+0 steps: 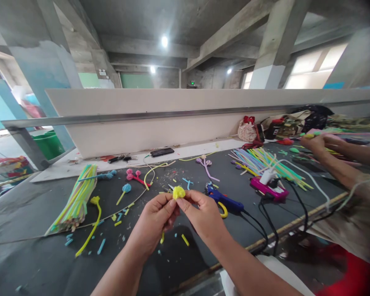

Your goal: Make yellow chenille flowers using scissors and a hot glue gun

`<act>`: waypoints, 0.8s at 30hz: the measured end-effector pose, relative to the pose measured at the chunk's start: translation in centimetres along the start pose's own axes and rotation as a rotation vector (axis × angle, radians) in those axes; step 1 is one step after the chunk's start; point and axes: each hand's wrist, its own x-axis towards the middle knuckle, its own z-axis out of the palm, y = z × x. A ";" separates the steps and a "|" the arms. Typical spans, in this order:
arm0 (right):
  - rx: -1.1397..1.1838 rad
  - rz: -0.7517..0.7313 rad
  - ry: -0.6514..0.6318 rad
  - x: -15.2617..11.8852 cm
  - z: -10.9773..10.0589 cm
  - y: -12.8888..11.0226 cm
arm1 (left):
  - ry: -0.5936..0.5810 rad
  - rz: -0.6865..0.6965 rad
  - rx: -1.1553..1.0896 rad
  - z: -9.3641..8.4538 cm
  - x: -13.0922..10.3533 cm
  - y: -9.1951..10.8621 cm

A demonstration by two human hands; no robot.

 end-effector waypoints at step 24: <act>0.173 -0.076 -0.095 -0.4 0.0 0.3 | 0.057 0.001 -0.054 -0.4 0.1 -0.2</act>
